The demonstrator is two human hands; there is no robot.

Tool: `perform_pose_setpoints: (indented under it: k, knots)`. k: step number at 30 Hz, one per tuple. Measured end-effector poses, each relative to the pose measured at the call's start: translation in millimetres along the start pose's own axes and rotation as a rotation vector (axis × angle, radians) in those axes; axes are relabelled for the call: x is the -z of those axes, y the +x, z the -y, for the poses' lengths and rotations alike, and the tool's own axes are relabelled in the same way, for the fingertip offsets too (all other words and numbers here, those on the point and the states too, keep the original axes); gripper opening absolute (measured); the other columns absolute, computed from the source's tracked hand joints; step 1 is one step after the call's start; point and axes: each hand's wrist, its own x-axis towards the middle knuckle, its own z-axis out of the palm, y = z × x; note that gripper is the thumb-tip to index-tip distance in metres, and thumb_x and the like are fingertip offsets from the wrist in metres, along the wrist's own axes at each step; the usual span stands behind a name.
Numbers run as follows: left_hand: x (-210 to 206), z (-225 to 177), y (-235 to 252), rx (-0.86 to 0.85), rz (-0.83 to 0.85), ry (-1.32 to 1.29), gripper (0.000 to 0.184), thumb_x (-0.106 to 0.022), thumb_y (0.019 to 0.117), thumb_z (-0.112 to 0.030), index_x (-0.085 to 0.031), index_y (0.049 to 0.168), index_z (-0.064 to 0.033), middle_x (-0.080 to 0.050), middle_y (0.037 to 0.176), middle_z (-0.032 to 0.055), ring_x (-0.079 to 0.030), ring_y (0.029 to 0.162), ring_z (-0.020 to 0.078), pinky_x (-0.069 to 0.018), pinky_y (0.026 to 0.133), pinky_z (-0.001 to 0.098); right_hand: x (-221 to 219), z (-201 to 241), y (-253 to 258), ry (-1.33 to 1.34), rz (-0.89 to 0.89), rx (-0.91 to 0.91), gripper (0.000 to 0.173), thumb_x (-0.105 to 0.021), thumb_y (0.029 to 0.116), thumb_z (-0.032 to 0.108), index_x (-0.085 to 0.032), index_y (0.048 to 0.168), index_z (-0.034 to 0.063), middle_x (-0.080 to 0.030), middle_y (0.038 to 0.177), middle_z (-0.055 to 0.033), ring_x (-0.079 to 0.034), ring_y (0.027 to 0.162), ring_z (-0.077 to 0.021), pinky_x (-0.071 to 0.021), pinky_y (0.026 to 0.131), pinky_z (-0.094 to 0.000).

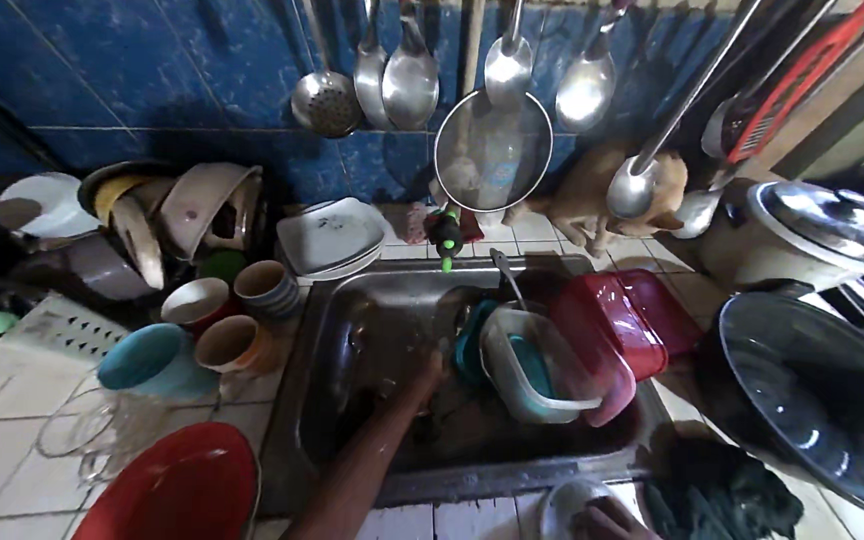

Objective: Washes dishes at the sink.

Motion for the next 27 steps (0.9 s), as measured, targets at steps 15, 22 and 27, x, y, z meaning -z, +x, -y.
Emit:
perform_pose_setpoints:
  k: [15, 22, 27]
  knots:
    - [-2.9, -8.9, -132.5, -0.175, -0.257, -1.043, 0.039, -0.046, 0.1064, -0.011, -0.047, 0.143, 0.0013, -0.062, 0.108, 0.0119, -0.059, 0.086, 0.013, -0.0526, 0.074, 0.0295, -48.0, 102.9, 153.0, 1.105, -0.433, 0.117, 0.038, -0.071, 0.0916, 0.008, -0.06, 0.126, -0.0057, -0.07, 0.11, -0.011, -0.069, 0.088, -0.01, -0.06, 0.078, -0.0264]
    - [-27.0, 3.9, -172.2, -0.311, -0.377, -1.027, 0.032, -0.048, 0.1057, -0.006, -0.058, 0.133, 0.0063, -0.064, 0.094, 0.0064, -0.053, 0.07, 0.0041, -0.0457, 0.065, 0.0194, -61.9, 135.6, 179.1, 0.985, -0.473, 0.009, 0.03, -0.058, 0.1047, 0.022, -0.061, 0.118, -0.0047, -0.067, 0.088, -0.0046, -0.064, 0.073, -0.0052, -0.0562, 0.07, -0.0252]
    - [13.6, 9.9, -198.4, -0.094, -0.394, -0.166, 0.039, -0.051, 0.1044, -0.014, -0.058, 0.14, 0.0015, -0.065, 0.127, 0.0276, -0.064, 0.117, 0.0431, -0.0491, 0.102, 0.0565, -61.2, 124.7, 160.8, 1.041, -0.192, 0.203, 0.027, -0.067, 0.0949, 0.006, -0.062, 0.117, -0.0072, -0.071, 0.094, -0.0065, -0.069, 0.079, -0.0086, -0.06, 0.074, -0.0272]
